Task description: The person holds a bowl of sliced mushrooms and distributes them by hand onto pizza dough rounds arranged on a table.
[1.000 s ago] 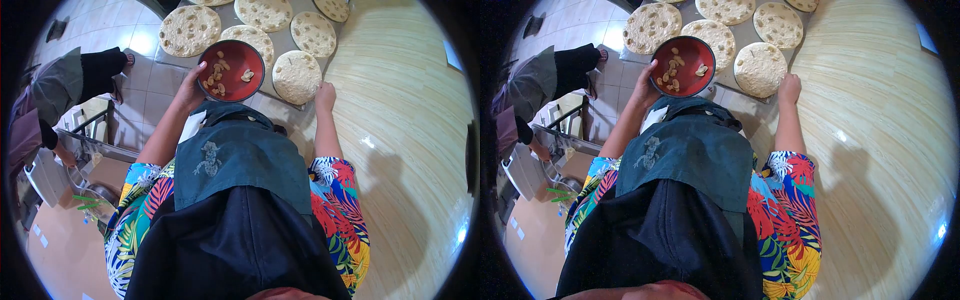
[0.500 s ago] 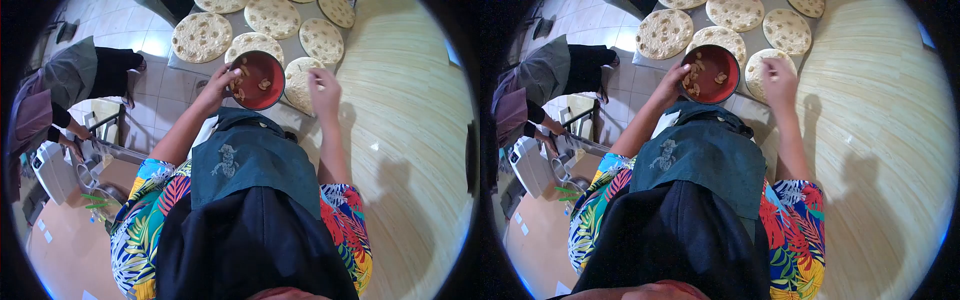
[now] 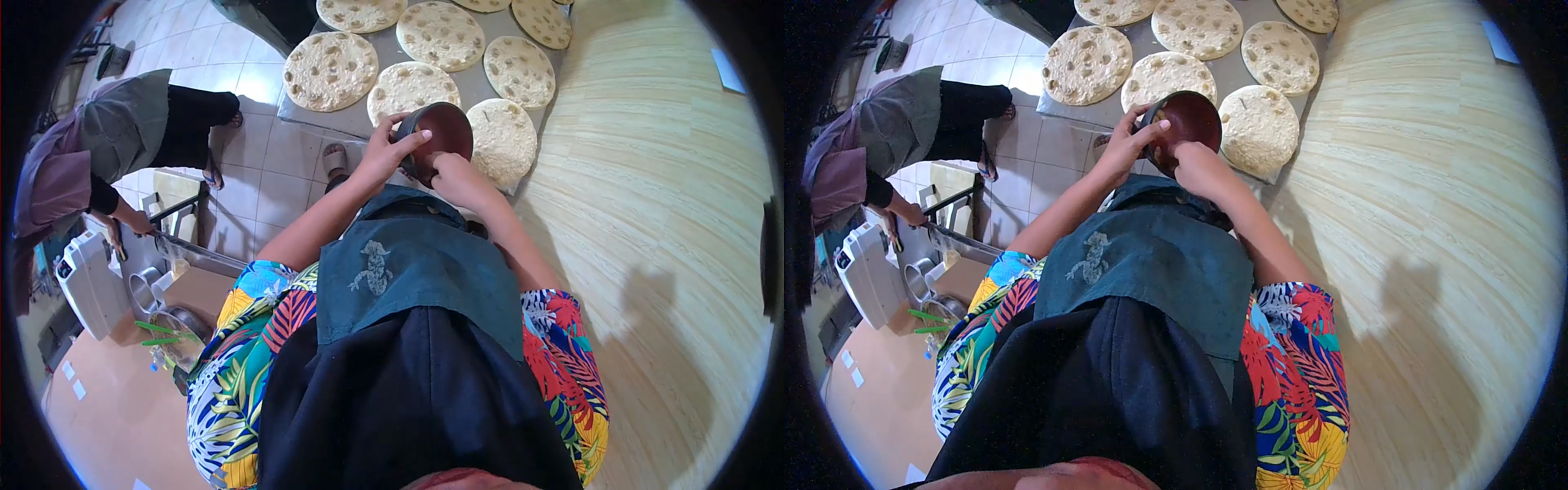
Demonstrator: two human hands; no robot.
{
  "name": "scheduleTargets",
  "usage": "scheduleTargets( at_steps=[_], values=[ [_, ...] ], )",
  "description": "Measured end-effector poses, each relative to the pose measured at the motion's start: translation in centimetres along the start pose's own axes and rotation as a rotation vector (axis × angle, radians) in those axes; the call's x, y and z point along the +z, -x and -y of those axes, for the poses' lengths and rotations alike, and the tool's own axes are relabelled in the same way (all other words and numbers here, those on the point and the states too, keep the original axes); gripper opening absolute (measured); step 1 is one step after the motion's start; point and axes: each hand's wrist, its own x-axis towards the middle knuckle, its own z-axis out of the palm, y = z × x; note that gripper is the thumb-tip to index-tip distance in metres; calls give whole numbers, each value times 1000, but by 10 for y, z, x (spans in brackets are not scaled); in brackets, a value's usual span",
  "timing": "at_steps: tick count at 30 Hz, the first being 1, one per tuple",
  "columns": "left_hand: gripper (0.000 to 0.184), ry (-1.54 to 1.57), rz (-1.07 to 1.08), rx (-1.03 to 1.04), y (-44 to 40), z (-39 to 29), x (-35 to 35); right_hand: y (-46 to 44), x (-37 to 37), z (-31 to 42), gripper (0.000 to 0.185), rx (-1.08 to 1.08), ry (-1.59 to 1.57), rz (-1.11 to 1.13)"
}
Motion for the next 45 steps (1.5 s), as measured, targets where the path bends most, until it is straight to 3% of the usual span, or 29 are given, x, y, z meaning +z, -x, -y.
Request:
scheduleTargets(
  at_steps=[4, 5, 7, 10, 12, 20, 23, 28, 31, 38, 44, 45],
  values=[
    [59, 75, 44, -94, -3, 5, -1, 0, -23, -12, 25, -160, -270, 209],
    [58, 75, 58, -103, -4, 7, -2, 0, -23, -17, 25, -157, -270, 205],
    [58, 76, 75, -114, -3, 7, 1, 1, -20, -24, 27, -124, -676, 299],
    [59, 101, 97, -179, -1, 5, 5, 2, -26, -25, 23, -91, -719, 365],
    [67, 144, 50, -150, -2, 9, 8, 3, -26, -26, 23, -29, -808, 360],
    [68, 113, 127, -192, 2, 5, 8, 18, -37, -38, 23, 190, -1166, 282],
    [66, 147, 128, -175, 2, 7, 3, 29, -53, -55, 21, 155, -1400, 93],
    [63, 164, 160, -159, 4, 10, -15, 35, -60, -117, 19, 255, -1310, -213],
    [62, 197, 180, -129, 4, 15, -26, 29, -57, -154, 17, 429, -1221, -414],
    [58, 247, 162, -135, 11, 12, -48, 1, -28, -198, 13, 501, -742, -406],
    [52, 306, 127, -105, 22, -2, -50, -6, -27, -186, 8, 478, -385, -358],
    [50, 322, 127, -86, 23, -4, -49, -6, -26, -186, 9, 397, -216, -409]
  ],
)
